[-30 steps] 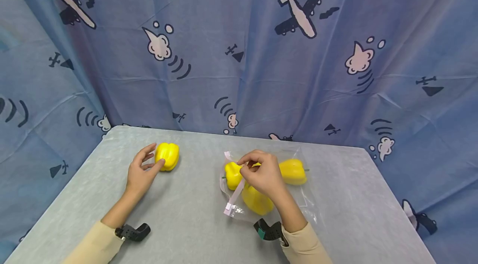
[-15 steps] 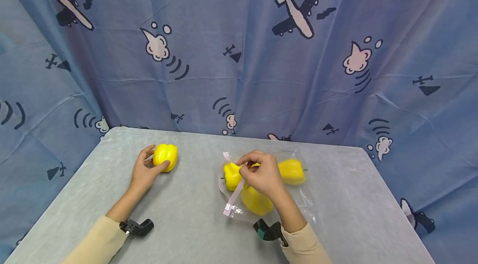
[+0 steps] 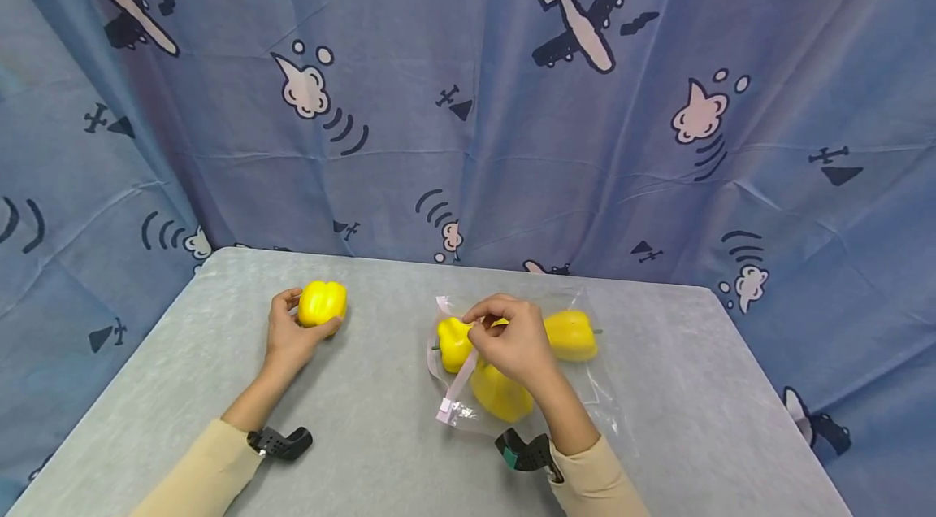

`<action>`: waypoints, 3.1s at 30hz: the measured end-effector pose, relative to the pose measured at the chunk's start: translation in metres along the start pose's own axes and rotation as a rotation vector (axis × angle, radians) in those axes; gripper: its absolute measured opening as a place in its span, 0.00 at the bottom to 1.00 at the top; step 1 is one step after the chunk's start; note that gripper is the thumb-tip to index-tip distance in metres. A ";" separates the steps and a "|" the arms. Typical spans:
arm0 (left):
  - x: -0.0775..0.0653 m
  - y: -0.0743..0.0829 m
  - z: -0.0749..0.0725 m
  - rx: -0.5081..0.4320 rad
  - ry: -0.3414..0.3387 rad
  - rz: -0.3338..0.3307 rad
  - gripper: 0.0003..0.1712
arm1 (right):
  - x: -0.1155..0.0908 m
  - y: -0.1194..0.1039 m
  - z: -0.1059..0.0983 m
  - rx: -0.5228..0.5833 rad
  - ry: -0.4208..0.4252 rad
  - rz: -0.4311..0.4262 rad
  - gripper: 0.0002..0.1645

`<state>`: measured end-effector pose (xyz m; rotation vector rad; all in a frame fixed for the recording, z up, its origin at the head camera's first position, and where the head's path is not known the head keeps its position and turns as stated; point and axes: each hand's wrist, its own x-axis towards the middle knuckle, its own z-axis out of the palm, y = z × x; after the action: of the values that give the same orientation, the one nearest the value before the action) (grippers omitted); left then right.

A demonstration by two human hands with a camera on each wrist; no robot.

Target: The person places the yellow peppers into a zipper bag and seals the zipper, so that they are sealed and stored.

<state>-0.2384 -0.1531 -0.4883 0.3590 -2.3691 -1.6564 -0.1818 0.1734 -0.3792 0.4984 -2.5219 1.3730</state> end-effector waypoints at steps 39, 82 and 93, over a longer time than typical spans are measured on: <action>-0.049 0.027 -0.003 -0.144 -0.321 -0.056 0.45 | 0.002 0.003 0.002 -0.019 0.007 0.013 0.10; -0.083 0.077 0.056 -0.230 -0.660 0.127 0.29 | 0.001 0.001 0.005 -0.045 0.007 0.028 0.08; -0.080 0.066 0.062 -0.287 -0.743 0.149 0.29 | 0.002 0.001 0.006 -0.047 0.008 0.037 0.09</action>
<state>-0.1871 -0.0506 -0.4511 -0.5700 -2.4480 -2.2908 -0.1845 0.1689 -0.3827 0.4378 -2.5624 1.3226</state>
